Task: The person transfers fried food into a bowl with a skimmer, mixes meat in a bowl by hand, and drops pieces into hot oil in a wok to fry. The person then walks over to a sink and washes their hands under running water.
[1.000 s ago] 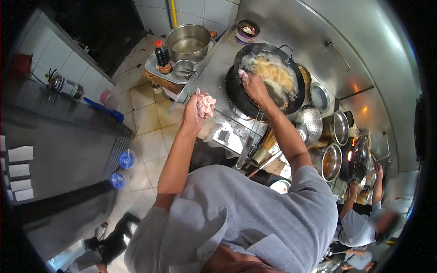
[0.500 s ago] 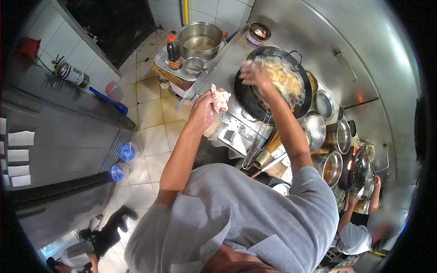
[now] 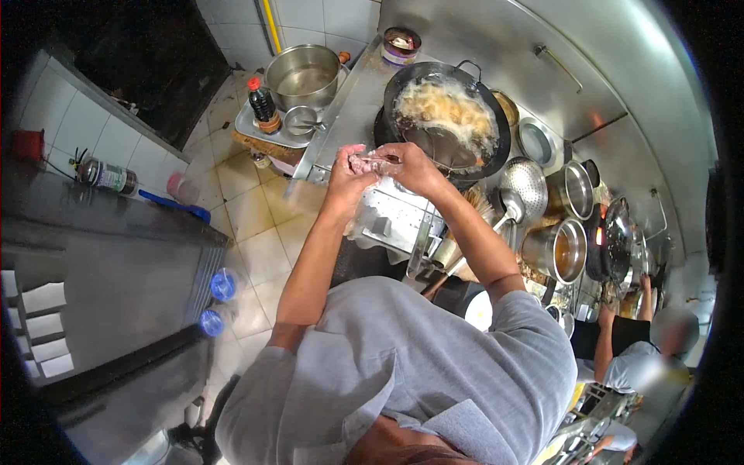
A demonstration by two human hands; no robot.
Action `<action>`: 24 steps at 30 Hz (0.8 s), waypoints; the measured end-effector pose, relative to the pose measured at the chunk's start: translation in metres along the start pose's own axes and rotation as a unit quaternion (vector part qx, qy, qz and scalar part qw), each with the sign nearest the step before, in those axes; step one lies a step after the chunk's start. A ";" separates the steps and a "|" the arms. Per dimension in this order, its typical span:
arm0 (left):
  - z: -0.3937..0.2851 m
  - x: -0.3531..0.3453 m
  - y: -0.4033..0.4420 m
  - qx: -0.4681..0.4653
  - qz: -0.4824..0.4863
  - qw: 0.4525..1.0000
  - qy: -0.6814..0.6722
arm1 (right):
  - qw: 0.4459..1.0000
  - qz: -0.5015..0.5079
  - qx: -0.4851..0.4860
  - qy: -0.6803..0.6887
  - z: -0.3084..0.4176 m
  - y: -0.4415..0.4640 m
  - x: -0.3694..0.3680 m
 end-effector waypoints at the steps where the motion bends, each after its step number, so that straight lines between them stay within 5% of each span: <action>1: 0.002 -0.002 0.000 0.009 0.005 1.000 0.010 | 1.000 0.005 -0.003 -0.030 0.000 -0.002 0.001; 6: -0.001 -0.013 0.001 0.053 0.089 0.986 -0.132 | 0.937 -0.010 -0.167 0.307 -0.034 -0.011 0.003; 8: -0.006 -0.015 0.001 0.059 0.112 0.977 -0.170 | 0.799 0.019 -0.152 0.581 -0.028 -0.016 -0.007; 12: -0.001 -0.016 0.002 0.093 0.142 0.950 -0.264 | 0.736 0.001 -0.196 0.648 -0.026 -0.019 -0.020; 16: 0.000 -0.018 0.000 0.093 0.128 0.962 -0.225 | 0.733 0.080 -0.143 0.660 -0.023 -0.015 -0.023; 17: -0.001 -0.019 -0.001 0.094 0.129 0.961 -0.224 | 0.905 -0.001 -0.087 0.416 -0.025 -0.014 -0.013; 18: 0.000 -0.021 -0.001 0.095 0.129 0.963 -0.219 | 0.988 -0.082 -0.024 0.130 -0.013 -0.017 0.001; 23: 0.011 -0.015 0.004 0.122 0.117 0.962 -0.213 | 0.997 -0.081 0.018 0.003 -0.016 -0.023 0.008; 24: 0.012 -0.017 0.002 0.149 0.134 0.952 -0.230 | 0.977 -0.117 -0.073 0.159 -0.032 -0.028 0.009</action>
Point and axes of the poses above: each hand's wrist, its own y-axis towards the middle knuckle, its own x-axis out of the back of the hand, z = x × y, the point moved 8 cm from there along y, towards the middle knuckle, and after that the axes turned 4 degrees about y, right-handed, at the moved point
